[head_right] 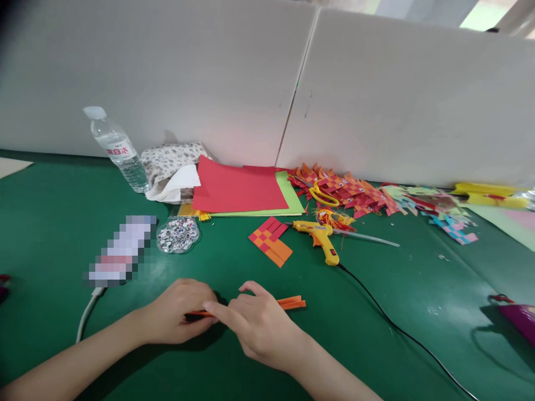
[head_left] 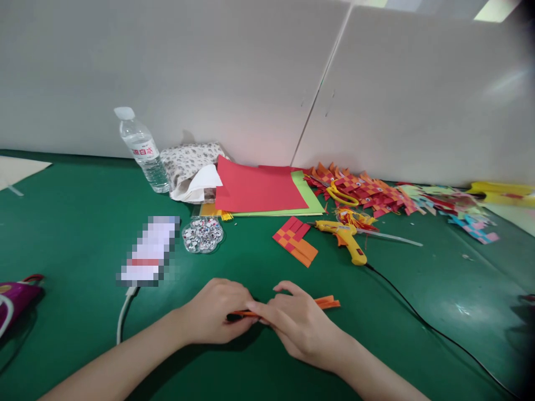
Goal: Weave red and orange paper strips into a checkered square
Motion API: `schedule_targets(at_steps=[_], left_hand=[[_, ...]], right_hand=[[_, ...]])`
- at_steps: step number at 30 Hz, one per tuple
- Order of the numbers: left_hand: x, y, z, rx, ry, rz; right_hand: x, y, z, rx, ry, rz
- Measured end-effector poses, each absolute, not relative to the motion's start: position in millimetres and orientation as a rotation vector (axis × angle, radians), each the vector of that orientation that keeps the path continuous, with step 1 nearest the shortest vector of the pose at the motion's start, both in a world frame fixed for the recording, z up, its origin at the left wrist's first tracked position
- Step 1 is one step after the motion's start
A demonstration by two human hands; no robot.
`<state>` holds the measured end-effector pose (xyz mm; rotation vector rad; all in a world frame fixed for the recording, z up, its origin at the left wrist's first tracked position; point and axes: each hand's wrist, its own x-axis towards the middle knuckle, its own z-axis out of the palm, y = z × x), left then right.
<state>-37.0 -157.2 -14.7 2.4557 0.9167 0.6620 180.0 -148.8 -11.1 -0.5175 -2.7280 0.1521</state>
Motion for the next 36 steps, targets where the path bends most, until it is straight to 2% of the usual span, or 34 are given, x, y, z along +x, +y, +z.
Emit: schedule_targets(at_steps=[11,15,19,27,36], left_hand=[[-46,-150,-9,2.38,0.861,0.649],[-39,-155,-16,2.591,1.047,0.749],[-31,-161,-22,2.789,1.006,0.786],[-38,-160,-18,2.732,0.802,0.616],[-33,-161,-18,2.598,0.953,0.593]], right_hand=[[187,-149,-4,-0.62,-2.538,0.2],[184,-149,-11,-0.543,-2.665,0.089],[183,-147,-15,-0.499,-2.738,0.065],[183,-143,-15,-0.506,-2.725,0.109],[185,-140,-19,-0.521,-2.682,0.026]])
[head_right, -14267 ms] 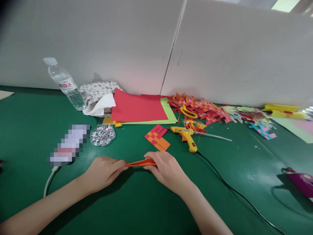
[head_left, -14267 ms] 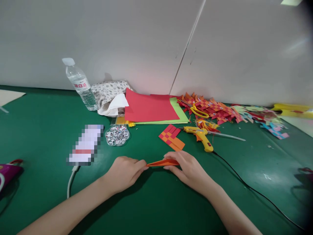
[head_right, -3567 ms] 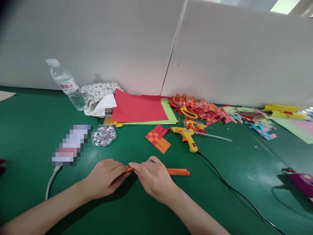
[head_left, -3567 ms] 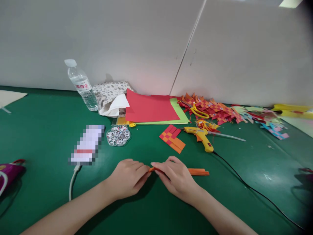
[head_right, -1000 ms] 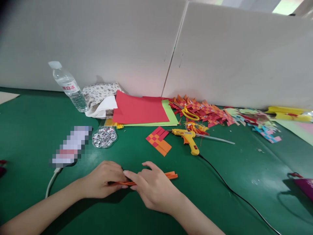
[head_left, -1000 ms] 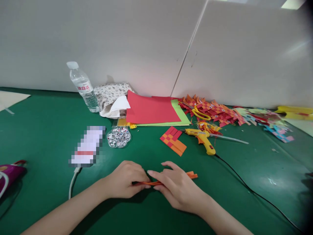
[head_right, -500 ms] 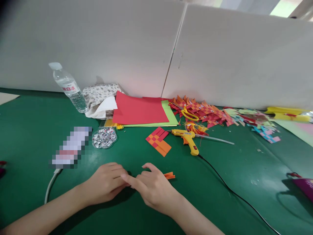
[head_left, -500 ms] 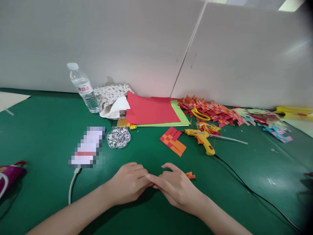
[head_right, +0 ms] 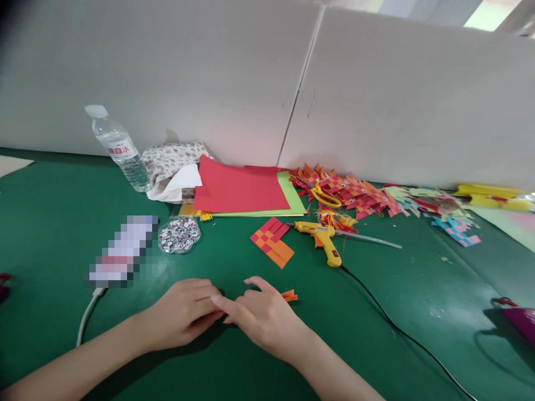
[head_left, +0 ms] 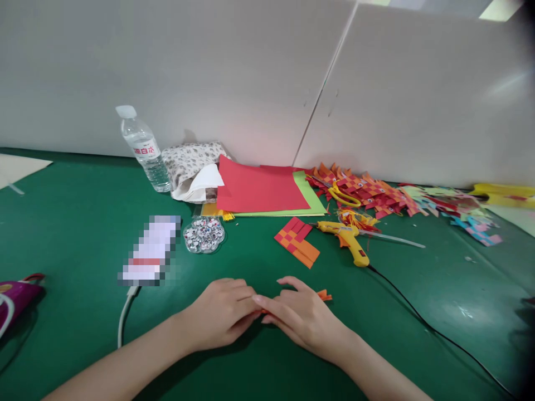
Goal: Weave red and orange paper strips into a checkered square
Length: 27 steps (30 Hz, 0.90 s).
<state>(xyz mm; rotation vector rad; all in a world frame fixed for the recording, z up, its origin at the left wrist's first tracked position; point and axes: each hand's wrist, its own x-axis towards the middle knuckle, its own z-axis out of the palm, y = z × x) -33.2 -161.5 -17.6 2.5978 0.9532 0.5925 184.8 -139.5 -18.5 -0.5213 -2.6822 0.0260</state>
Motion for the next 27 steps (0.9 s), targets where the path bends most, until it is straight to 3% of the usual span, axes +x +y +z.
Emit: schedule_targets(at_steps=[8,16,27], left_hand=[[-40,-160,-16,2.661,0.775,0.575],[-38,-156,-20,2.555,1.043,0.739],[-38,-157,-24,2.903,0.96,0.606]], right_hand=[[180,-145,-15,-0.475,-2.655,0.088],[196,-133,-4,-0.668,-2.579,0.105],[191,-137,-11,-0.598,-2.675,0.136]])
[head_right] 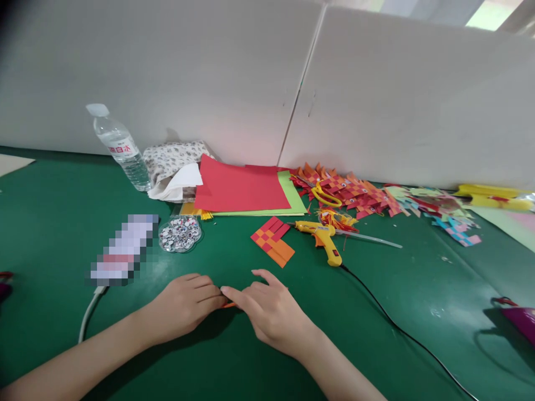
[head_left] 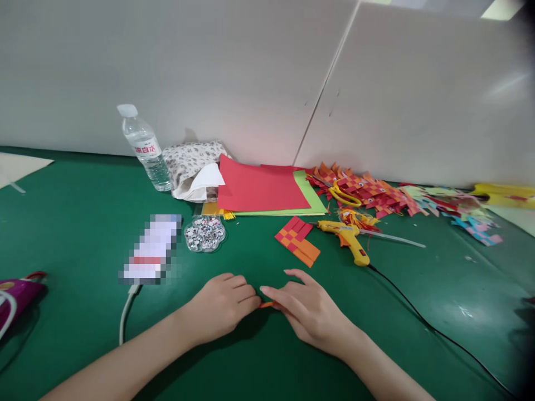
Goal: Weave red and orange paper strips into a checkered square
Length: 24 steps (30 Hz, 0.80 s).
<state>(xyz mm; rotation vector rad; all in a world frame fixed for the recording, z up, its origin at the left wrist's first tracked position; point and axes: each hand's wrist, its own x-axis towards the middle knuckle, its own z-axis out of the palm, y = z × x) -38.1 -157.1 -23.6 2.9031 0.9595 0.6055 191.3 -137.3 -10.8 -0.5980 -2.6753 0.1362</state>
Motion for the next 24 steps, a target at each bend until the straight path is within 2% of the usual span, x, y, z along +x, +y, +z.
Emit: schedule_targets(at_steps=[4,13,21,24], left_hand=[[-40,-157,-21,2.988,0.79,0.544],[-28,-165,-24,3.095,1.157,0.46],[-34,-161,-19,3.157,0.787,0.466],[-37,-158,-16,3.122,0.786,0.493]], right_hand=[[192,-136,-13,-0.574,-2.663,0.146],[184,-139,-13,-0.579,-2.651,0.045],[183,-145,-16,-0.429,-2.657,0.091],[182,-143,-14,-0.426,-2.626,0.06]])
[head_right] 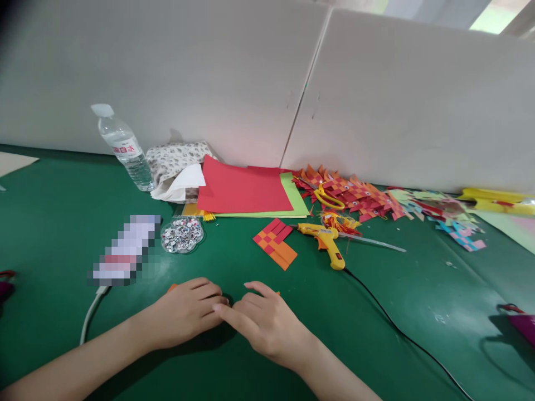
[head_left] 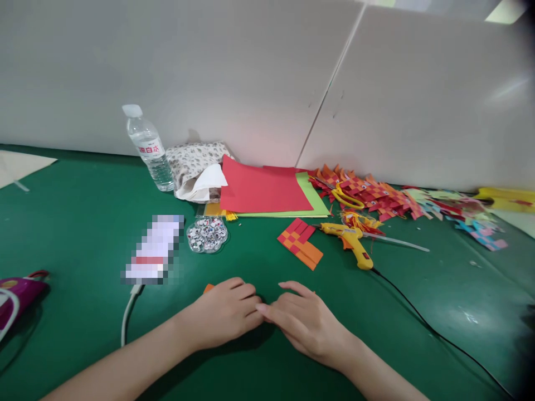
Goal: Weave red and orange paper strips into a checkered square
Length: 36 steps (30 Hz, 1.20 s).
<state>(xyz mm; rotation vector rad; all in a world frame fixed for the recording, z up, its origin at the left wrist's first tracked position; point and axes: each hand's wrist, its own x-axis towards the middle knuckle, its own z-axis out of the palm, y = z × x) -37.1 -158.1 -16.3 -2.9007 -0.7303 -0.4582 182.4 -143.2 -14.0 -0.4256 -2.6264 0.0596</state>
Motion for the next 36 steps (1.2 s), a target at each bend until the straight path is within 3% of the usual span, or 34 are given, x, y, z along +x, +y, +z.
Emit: schedule_targets(at_steps=[9,18,23,36], left_hand=[[-42,-153,-20,-2.783,-1.102,-0.541],[-35,-160,-22,-2.913,-0.919,-0.667],[-33,-162,-24,-2.867,-1.046,-0.715],[-32,-160,-22,-2.908,-0.859,-0.596]], right_hand=[[197,-129,-8,-0.612,-2.493,0.01],[193,-132,-6,-0.562,-2.51,0.031],[190,-134,-7,-0.571,-2.496,0.031],[185,-143,-14,-0.463,-2.567,0.09]])
